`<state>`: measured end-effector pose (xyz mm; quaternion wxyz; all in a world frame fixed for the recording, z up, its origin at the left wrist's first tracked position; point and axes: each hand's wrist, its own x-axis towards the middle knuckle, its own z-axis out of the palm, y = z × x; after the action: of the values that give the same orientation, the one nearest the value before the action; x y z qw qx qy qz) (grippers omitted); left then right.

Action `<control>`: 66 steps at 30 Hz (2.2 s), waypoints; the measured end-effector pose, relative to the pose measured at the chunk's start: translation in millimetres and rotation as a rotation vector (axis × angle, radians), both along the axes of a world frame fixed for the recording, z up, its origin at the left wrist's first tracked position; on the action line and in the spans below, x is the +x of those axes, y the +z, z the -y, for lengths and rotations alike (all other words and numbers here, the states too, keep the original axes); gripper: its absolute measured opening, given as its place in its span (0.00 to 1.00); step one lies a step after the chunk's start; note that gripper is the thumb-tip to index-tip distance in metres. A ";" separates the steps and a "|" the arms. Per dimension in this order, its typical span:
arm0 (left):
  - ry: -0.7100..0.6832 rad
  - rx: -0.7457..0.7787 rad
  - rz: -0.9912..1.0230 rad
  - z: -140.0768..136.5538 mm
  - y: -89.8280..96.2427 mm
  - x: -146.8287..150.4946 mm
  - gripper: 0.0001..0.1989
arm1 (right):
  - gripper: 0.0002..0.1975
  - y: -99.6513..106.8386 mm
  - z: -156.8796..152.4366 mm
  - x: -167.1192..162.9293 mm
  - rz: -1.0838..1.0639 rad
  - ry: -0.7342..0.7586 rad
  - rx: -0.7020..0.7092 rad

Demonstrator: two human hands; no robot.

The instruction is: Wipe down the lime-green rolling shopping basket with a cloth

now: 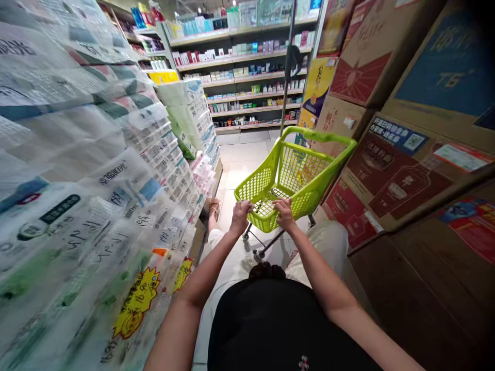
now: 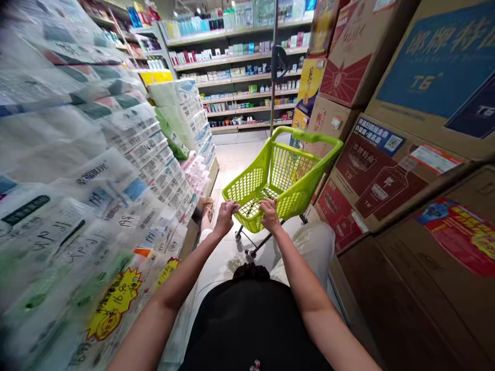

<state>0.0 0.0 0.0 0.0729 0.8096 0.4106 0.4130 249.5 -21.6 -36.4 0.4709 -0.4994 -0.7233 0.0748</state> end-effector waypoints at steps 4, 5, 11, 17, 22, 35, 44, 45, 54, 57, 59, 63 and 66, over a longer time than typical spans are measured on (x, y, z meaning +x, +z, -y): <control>0.001 -0.057 -0.012 -2.2 6.4 2.7 0.20 | 0.21 7.1 -2.0 -0.1 -0.007 -0.006 -0.018; 0.006 -0.064 -0.018 -3.2 7.6 2.7 0.20 | 0.21 7.7 -3.0 -0.5 -0.008 -0.008 -0.009; 0.076 -0.129 -0.067 -28.7 23.7 -10.1 0.25 | 0.18 4.8 -12.9 -3.7 -0.033 -0.037 0.016; 0.211 -0.163 -0.013 -36.0 23.2 1.0 0.25 | 0.18 6.7 -18.0 3.7 -0.036 -0.004 -0.001; -0.073 -0.057 -0.027 -0.5 0.4 13.8 0.28 | 0.16 6.6 -18.4 14.9 -0.034 -0.010 -0.005; -0.042 -0.122 0.077 -10.1 4.1 21.9 0.24 | 0.12 14.1 -34.7 32.0 0.053 0.011 -0.026; 0.233 -0.227 0.193 -47.3 28.4 -11.6 0.22 | 0.11 15.4 -37.3 45.0 0.072 0.049 -0.047; 0.251 -0.232 0.204 -49.1 29.0 -12.8 0.22 | 0.11 15.8 -37.6 44.8 0.071 0.044 -0.052; -0.267 -0.135 -0.090 -4.0 11.9 14.6 0.21 | 0.09 17.0 -35.8 41.6 0.032 0.025 -0.045; -0.123 -0.170 -0.040 -15.5 20.6 4.5 0.25 | 0.09 19.3 -34.9 42.8 0.034 0.050 -0.046; 0.070 -0.200 0.038 -26.3 25.5 -2.7 0.27 | 0.08 20.8 -34.2 43.5 0.035 0.065 -0.049; 0.202 -0.222 0.115 -31.9 21.5 -0.8 0.30 | 0.08 22.9 -32.3 43.6 0.030 0.069 -0.044; 0.191 -0.210 0.142 -25.1 12.5 7.4 0.31 | 0.09 23.9 -31.0 43.5 0.029 0.057 -0.041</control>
<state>7.4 25.1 12.5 0.1462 0.7235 0.5207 0.4290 293.0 9.5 -12.5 0.4475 -0.4894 -0.7424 0.0957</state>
